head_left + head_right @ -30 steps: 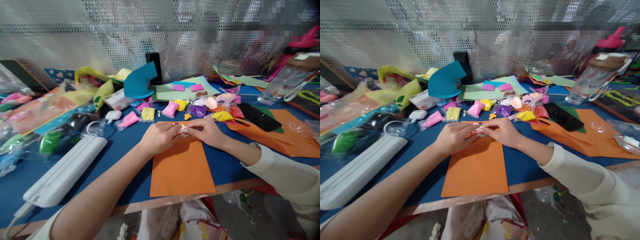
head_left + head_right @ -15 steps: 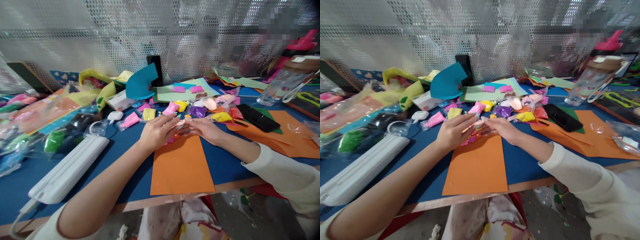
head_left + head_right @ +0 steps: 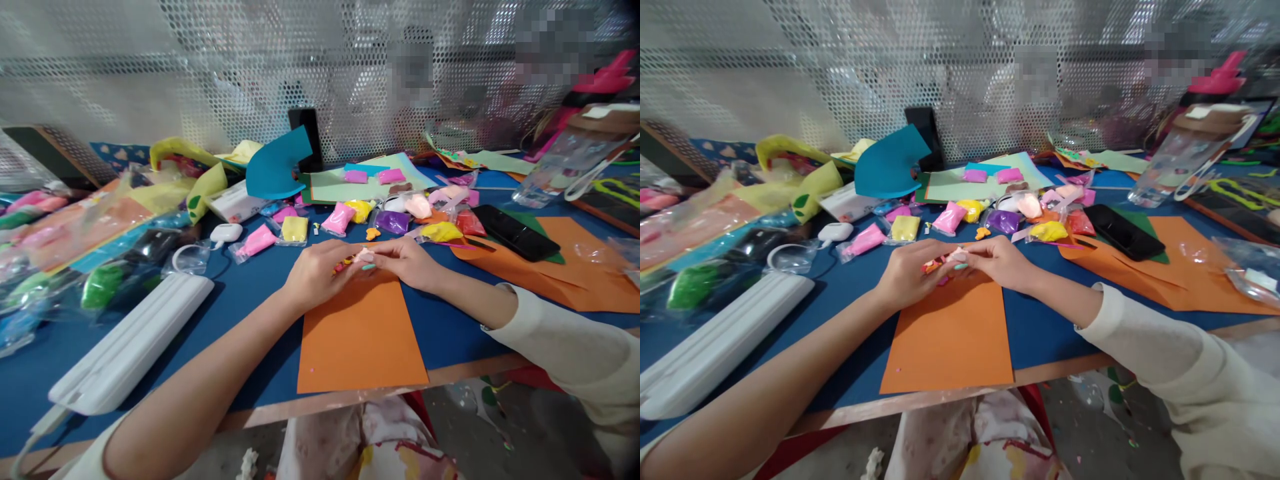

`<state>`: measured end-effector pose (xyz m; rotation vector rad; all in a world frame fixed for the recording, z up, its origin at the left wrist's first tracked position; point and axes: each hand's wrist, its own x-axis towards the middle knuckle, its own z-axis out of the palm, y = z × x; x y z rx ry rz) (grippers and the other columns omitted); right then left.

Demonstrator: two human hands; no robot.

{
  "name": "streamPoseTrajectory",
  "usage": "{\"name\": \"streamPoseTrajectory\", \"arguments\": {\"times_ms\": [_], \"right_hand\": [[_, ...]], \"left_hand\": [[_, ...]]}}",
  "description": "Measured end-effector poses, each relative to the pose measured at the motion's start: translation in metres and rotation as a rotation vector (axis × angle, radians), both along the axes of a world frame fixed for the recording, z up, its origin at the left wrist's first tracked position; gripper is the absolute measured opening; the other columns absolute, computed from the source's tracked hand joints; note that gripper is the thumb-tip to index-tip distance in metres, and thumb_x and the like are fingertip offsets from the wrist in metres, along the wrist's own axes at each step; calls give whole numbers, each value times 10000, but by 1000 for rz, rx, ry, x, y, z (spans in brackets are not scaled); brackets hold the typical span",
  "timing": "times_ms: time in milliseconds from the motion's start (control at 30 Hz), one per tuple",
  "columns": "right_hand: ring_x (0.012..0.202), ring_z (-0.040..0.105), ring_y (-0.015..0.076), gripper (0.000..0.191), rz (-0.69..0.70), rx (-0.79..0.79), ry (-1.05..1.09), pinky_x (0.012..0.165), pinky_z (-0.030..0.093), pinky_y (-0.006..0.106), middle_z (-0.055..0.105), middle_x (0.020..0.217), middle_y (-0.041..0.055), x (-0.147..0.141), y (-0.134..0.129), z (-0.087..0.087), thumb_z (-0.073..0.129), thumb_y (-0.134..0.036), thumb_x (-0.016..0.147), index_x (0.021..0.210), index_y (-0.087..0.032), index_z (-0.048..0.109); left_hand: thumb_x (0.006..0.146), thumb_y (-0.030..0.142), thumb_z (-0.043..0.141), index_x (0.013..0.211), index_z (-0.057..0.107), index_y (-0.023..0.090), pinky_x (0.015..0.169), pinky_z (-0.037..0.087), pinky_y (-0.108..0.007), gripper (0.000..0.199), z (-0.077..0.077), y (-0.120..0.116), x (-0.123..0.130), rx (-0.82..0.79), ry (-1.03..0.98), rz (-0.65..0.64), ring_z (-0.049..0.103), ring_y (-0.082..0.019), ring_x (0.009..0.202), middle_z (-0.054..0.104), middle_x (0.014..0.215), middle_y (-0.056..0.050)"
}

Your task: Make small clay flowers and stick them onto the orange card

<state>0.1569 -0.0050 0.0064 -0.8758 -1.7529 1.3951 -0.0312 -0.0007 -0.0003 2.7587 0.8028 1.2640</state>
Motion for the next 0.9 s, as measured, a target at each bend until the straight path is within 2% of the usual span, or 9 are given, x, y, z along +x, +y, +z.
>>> {"name": "streamPoseTrajectory", "arguments": {"times_ms": [133,300,433,533,600,700,800,900], "right_hand": [[638,671,134,342,-61,-102,87,626,522,239,707,688,20,-1,2,2,679,-488,695,813,-169,716],[615,669,139,271,-96,-183,184,619,519,238,706,689,42,3,6,1,716,-404,680,729,-138,703],[710,677,166,288,-100,-291,288,664,523,266,714,793,71,2,7,-2,705,-399,684,804,-138,700],[874,655,167,324,-33,-282,270,787,508,283,695,968,65,-2,3,-2,710,-392,699,922,-158,690],[937,634,157,344,44,-252,245,876,475,296,681,1010,50,-5,0,-2,720,-361,701,980,-165,678],[939,628,148,341,95,-220,215,933,442,319,680,989,42,-7,-2,-2,716,-329,709,999,-158,668],[930,629,160,338,54,-181,163,930,442,336,683,958,44,-6,-3,-2,732,-331,682,954,-141,668],[929,628,176,336,16,-135,98,905,457,333,685,927,34,-6,-3,-3,756,-333,638,891,-136,657]], "left_hand": [[827,297,591,855,698,147,600,497,-198,186,5,0,2,-329,-210,52,656,-138,691,720,793,-57],[796,363,602,871,704,124,559,492,-217,270,2,12,-5,-498,-377,162,647,-151,666,716,807,-79],[789,393,618,924,719,158,583,504,-226,289,1,16,-9,-423,-396,191,655,-171,761,719,880,-79],[773,371,650,977,708,180,623,527,-234,286,0,13,-7,-398,-353,112,655,-190,876,702,998,-86],[783,347,649,975,708,194,696,542,-263,253,-2,10,-4,-373,-311,64,653,-193,909,695,1029,-83],[816,303,622,943,714,192,780,531,-316,193,-6,7,-1,-223,-231,7,644,-198,924,689,1049,-89],[839,296,594,959,704,180,767,519,-337,199,-8,6,1,-53,-160,10,617,-202,901,687,1040,-96],[849,286,577,1026,668,176,710,511,-320,228,-8,5,2,91,-100,57,585,-188,829,696,948,-84]]}}
